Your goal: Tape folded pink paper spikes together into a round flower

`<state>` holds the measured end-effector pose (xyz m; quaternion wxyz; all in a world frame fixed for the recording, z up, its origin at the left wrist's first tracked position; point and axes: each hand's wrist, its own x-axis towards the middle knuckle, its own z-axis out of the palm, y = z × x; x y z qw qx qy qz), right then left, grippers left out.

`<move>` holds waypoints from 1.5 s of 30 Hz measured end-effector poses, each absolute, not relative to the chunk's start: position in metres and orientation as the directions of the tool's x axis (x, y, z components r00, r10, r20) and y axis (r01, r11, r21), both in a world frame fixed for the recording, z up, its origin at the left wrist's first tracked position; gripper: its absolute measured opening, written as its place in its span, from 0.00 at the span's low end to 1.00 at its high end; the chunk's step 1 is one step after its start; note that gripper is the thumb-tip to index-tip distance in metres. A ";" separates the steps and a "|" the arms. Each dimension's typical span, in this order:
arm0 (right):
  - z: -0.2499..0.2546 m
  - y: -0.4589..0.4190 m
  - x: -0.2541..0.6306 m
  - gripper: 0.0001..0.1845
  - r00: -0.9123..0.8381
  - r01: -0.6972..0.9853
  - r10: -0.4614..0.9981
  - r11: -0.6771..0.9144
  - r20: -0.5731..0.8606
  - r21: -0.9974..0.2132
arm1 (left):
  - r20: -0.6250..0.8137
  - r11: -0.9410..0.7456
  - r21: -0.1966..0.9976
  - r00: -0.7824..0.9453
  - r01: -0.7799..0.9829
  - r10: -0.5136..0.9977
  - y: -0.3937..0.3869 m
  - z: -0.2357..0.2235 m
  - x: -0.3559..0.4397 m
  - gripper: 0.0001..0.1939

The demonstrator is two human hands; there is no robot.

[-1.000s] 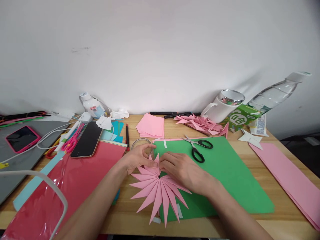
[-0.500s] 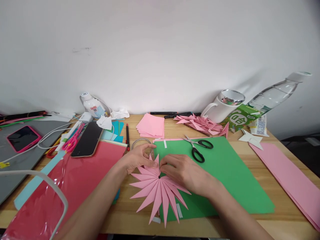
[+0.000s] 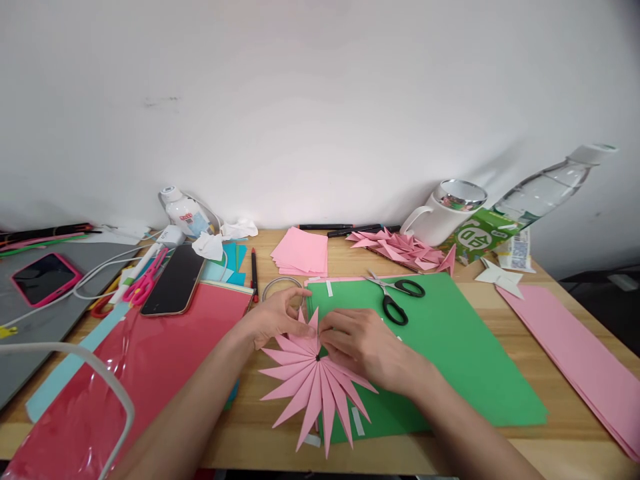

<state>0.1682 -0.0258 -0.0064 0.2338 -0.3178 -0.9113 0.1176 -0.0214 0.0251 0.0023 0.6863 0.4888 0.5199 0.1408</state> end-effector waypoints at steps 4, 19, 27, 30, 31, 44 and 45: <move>-0.010 -0.021 0.169 0.10 -0.510 0.508 0.784 0.607 0.355 -0.611 | -0.552 0.466 0.834 0.476 0.296 0.684 0.025 0.002 -0.024 0.47; 0.003 -0.022 0.176 0.12 -0.698 0.443 0.632 0.751 0.337 -0.490 | -0.565 0.484 0.825 0.432 0.291 0.703 0.027 -0.001 -0.026 0.46; 0.003 -0.025 0.172 0.13 -0.727 0.506 0.594 0.803 0.345 -0.314 | -0.556 0.483 0.831 0.454 0.277 0.696 0.029 -0.002 -0.028 0.44; 0.003 -0.026 0.171 0.14 -0.742 0.519 0.587 0.809 0.325 -0.275 | -0.558 0.483 0.830 0.449 0.280 0.698 0.029 -0.002 -0.027 0.44; 0.003 -0.026 0.171 0.14 -0.746 0.523 0.586 0.809 0.316 -0.268 | -0.560 0.483 0.829 0.446 0.283 0.698 0.029 -0.001 -0.026 0.44; -0.007 -0.015 0.171 0.07 -0.403 0.525 0.910 0.314 0.094 -0.791 | -0.516 0.426 0.857 0.470 0.292 0.716 0.027 0.002 -0.029 0.44; -0.007 -0.014 0.172 0.07 -0.393 0.522 0.919 0.250 0.030 -0.815 | -0.519 0.430 0.855 0.469 0.290 0.714 0.026 0.003 -0.029 0.44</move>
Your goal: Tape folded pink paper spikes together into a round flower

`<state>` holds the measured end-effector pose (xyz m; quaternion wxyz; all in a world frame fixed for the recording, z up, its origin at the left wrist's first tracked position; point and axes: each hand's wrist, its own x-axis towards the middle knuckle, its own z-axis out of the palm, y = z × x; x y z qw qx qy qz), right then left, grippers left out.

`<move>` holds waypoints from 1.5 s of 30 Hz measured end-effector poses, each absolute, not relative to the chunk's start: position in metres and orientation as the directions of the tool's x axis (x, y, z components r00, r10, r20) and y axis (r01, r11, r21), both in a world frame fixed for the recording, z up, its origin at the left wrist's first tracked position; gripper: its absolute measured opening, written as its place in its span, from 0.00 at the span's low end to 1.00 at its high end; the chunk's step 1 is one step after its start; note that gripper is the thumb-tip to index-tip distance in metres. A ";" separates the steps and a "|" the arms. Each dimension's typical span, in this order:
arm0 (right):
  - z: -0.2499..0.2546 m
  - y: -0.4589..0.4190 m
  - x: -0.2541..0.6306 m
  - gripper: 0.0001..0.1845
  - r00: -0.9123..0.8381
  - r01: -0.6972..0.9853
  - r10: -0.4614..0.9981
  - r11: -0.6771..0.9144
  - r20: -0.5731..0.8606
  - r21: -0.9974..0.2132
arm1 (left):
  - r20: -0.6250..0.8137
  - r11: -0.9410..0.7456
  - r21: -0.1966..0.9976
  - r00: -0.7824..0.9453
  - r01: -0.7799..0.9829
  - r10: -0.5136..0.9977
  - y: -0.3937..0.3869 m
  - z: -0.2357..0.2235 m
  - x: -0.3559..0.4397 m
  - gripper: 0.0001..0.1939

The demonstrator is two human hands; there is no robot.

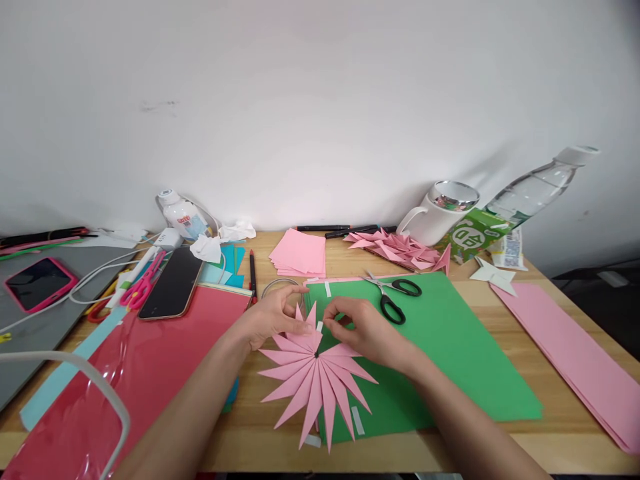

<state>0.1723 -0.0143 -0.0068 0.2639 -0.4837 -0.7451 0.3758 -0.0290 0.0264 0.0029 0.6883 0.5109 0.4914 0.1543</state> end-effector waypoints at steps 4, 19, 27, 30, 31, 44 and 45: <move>-0.005 -0.012 0.175 0.14 -0.437 0.378 0.895 0.094 -0.088 -0.921 | -0.510 0.431 0.860 0.465 0.272 0.724 0.026 0.005 -0.028 0.43; -0.017 0.000 0.184 0.06 -0.362 0.265 0.837 -0.329 -0.410 -0.906 | -0.445 0.392 0.895 0.450 0.212 0.774 0.026 0.014 -0.030 0.44; -0.024 0.008 0.195 0.13 -0.035 0.348 0.999 0.010 -0.002 -0.938 | -0.471 0.467 0.878 0.355 0.102 0.807 0.027 0.016 -0.029 0.42; -0.030 0.013 0.207 0.15 0.146 0.560 0.984 0.000 0.098 -0.829 | -0.464 0.477 0.877 0.363 0.059 0.808 0.028 0.016 -0.029 0.42; -0.033 0.015 0.212 0.14 0.226 0.657 0.954 0.001 0.198 -0.754 | -0.462 0.477 0.877 0.364 0.054 0.809 0.028 0.015 -0.030 0.41; -0.054 0.035 0.235 0.16 0.245 0.956 0.925 -0.180 0.291 -0.231 | -0.506 0.545 0.838 0.392 0.013 0.768 0.026 0.010 -0.028 0.29; -0.053 0.035 0.235 0.14 0.249 0.954 0.924 -0.183 0.289 -0.235 | -0.504 0.544 0.839 0.393 0.011 0.769 0.026 0.010 -0.027 0.28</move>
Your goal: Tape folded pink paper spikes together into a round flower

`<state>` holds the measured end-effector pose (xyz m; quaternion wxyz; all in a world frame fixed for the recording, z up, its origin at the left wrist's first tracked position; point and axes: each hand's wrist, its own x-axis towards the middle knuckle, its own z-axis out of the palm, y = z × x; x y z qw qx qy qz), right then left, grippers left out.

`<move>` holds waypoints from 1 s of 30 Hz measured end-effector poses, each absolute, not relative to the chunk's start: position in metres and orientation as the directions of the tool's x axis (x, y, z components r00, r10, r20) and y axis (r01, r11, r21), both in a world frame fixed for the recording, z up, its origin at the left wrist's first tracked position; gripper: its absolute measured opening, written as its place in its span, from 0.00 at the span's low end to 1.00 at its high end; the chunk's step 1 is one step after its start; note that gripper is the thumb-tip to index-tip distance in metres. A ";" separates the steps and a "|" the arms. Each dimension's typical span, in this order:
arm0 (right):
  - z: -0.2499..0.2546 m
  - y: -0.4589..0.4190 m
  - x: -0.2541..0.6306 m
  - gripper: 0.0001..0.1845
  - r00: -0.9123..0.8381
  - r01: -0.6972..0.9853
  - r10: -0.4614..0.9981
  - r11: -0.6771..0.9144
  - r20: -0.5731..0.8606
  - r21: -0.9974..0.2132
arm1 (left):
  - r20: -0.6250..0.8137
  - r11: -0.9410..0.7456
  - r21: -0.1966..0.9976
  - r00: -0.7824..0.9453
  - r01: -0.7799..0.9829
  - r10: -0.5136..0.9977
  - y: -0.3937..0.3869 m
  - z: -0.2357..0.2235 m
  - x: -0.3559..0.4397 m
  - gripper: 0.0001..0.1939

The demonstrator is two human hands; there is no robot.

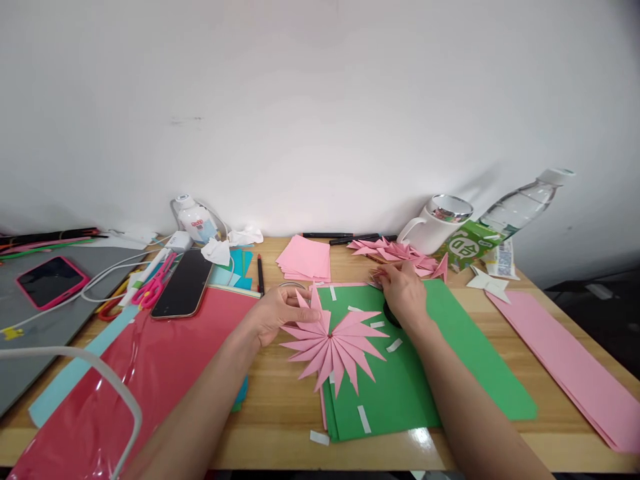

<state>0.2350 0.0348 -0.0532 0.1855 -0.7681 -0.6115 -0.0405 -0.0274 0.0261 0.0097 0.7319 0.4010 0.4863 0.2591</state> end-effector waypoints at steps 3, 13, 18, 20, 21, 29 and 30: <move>-0.052 0.033 0.236 0.09 0.252 0.945 0.917 -0.165 0.309 -0.281 | -0.488 0.529 0.849 0.389 0.004 0.781 0.025 0.010 -0.027 0.24; -0.037 0.022 0.213 0.23 0.320 0.069 0.927 0.182 0.195 -0.981 | -0.416 0.444 0.895 0.421 0.033 0.806 0.024 0.012 -0.025 0.20; -0.037 0.021 0.205 0.12 0.245 -0.275 0.966 0.145 0.076 -0.950 | -0.412 0.436 0.900 0.387 0.030 0.825 0.024 0.012 -0.022 0.20; -0.038 0.022 0.204 0.10 0.229 -0.373 0.973 0.106 0.020 -0.922 | -0.436 0.458 0.889 0.369 0.031 0.821 0.024 0.011 -0.022 0.20; -0.039 0.022 0.203 0.10 0.239 -0.410 0.971 0.094 -0.007 -0.907 | -0.450 0.473 0.880 0.369 0.031 0.813 0.025 0.011 -0.023 0.20; -0.035 0.017 0.200 0.11 0.223 -0.469 0.967 -0.007 -0.127 -0.883 | -0.417 0.433 0.900 0.373 0.044 0.829 0.024 0.001 -0.024 0.21; -0.034 0.016 0.200 0.12 0.206 -0.485 0.968 -0.028 -0.146 -0.874 | -0.414 0.426 0.903 0.364 0.049 0.834 0.024 0.000 -0.024 0.20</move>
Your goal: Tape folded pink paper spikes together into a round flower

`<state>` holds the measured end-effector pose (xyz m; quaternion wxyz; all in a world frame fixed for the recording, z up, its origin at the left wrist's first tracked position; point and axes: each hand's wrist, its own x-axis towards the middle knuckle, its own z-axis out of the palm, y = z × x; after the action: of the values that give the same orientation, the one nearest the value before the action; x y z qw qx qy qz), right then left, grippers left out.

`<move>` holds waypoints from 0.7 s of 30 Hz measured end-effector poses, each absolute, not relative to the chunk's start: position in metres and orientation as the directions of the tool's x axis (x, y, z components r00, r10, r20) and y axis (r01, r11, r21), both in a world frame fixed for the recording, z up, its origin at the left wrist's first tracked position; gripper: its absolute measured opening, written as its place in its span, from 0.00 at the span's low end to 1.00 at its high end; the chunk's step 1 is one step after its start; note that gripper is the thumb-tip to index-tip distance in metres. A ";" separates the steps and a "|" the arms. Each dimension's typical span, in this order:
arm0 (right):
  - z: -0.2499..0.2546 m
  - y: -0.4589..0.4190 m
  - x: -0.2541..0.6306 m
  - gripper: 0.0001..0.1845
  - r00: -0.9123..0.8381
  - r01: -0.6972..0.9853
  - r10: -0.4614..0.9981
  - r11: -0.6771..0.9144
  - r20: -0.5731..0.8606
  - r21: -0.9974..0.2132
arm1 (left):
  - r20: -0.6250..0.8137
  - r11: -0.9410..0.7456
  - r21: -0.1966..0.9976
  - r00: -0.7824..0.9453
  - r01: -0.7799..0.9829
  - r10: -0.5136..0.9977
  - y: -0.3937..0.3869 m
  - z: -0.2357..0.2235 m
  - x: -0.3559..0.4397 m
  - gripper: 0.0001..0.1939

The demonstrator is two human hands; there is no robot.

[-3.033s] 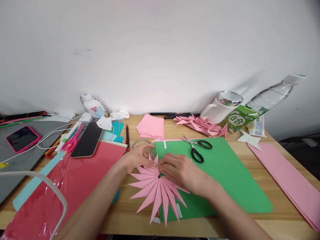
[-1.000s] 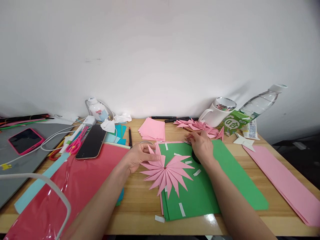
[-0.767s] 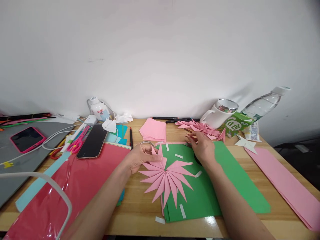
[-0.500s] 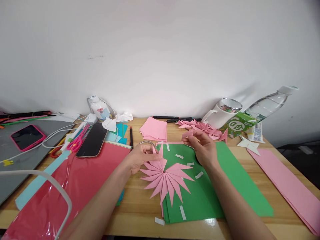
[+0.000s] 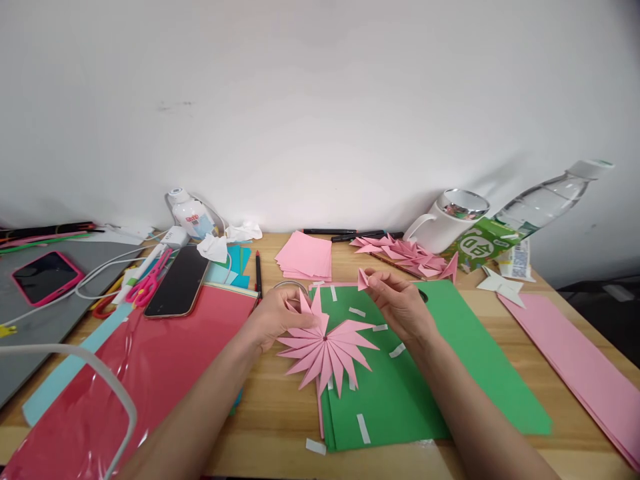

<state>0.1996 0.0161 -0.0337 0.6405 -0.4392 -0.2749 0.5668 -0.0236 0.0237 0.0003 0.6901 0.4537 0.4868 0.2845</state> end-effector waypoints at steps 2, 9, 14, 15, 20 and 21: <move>-0.030 0.014 0.198 0.15 0.161 -0.504 0.969 -0.081 -0.185 -0.860 | -0.422 0.425 0.902 0.353 0.073 0.835 0.023 0.001 -0.023 0.19; -0.014 0.005 0.189 0.18 -0.004 -0.376 0.981 -0.180 -0.193 -0.909 | -0.382 0.345 0.924 0.375 0.163 0.845 0.019 0.007 -0.022 0.17; -0.015 0.000 0.184 0.15 -0.069 -0.336 0.985 -0.174 -0.161 -0.926 | -0.362 0.301 0.931 0.423 0.206 0.830 0.019 0.010 -0.021 0.16; -0.015 0.000 0.183 0.14 -0.090 -0.334 0.983 -0.181 -0.160 -0.925 | -0.346 0.275 0.936 0.424 0.220 0.837 0.019 0.010 -0.021 0.15; -0.014 -0.002 0.181 0.18 -0.111 -0.321 0.978 -0.204 -0.177 -0.925 | -0.278 0.177 0.949 0.429 0.261 0.859 0.020 0.012 -0.022 0.14; -0.013 -0.002 0.182 0.23 -0.100 -0.329 0.979 -0.200 -0.177 -0.923 | -0.276 0.173 0.949 0.430 0.264 0.860 0.019 0.013 -0.022 0.14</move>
<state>0.1816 -0.0019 -0.0129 0.5102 -0.4354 -0.3735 0.6408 -0.0222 0.0194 0.0128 0.6021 0.5936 0.4731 0.2474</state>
